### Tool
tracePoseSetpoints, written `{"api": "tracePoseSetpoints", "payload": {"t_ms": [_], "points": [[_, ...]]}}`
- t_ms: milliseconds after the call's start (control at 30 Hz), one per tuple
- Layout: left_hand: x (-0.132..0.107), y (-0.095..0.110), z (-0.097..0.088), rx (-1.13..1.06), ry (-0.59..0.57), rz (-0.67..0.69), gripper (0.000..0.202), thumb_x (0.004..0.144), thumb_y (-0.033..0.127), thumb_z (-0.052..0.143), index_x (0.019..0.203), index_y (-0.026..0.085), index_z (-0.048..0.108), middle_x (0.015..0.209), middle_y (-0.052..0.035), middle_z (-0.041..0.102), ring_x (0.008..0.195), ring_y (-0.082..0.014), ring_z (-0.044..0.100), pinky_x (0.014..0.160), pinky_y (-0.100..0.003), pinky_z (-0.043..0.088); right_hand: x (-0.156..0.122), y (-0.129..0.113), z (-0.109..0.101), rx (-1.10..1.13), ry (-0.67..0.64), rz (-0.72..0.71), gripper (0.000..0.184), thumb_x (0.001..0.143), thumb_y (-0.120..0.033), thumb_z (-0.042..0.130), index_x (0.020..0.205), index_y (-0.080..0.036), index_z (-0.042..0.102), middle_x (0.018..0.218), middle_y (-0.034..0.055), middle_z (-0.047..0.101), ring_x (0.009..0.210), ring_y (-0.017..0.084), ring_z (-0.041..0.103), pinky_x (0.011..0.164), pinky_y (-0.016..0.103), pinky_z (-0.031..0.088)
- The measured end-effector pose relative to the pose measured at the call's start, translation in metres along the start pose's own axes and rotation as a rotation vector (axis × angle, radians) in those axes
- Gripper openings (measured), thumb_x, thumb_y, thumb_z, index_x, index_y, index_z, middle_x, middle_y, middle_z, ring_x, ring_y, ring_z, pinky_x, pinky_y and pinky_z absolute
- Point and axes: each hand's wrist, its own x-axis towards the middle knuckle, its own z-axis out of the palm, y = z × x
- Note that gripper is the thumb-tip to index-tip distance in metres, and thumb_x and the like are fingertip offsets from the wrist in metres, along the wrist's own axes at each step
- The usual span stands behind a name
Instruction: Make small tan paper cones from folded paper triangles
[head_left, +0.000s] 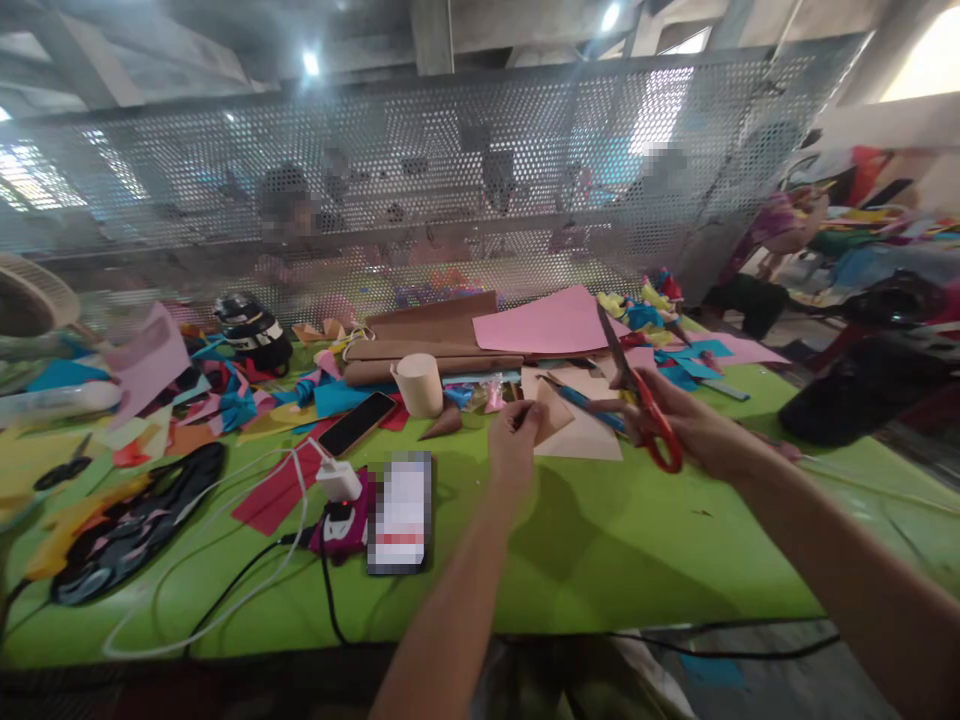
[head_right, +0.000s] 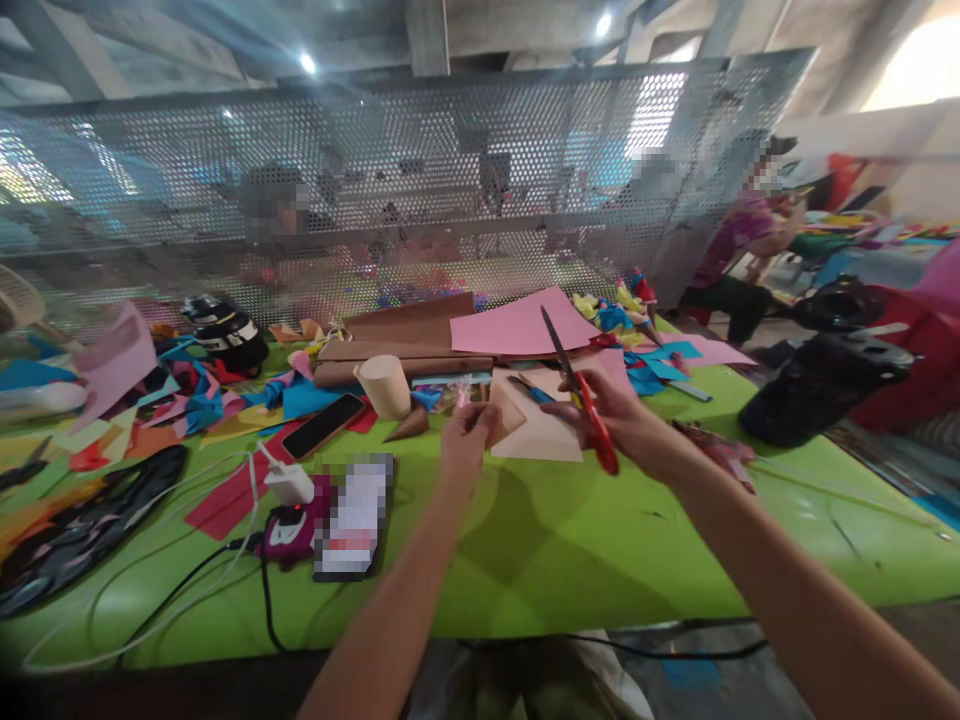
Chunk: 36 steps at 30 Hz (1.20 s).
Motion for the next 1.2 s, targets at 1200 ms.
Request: {"api": "tracePoseSetpoints", "payload": {"t_ms": [1200], "points": [[0.007, -0.005, -0.007, -0.261, -0.021, 0.005, 0.032, 0.072, 0.046, 0.082, 0.077, 0.018, 0.068, 0.072, 0.0021, 0.062, 0.075, -0.0135, 0.056, 0.078, -0.027, 0.045, -0.012, 0.047, 0.028, -0.359, -0.200, -0.093, 0.053, 0.085, -0.066, 0.061, 0.121, -0.026, 0.058, 0.099, 0.0046, 0.059, 0.093, 0.024, 0.059, 0.084, 0.037, 0.053]]}}
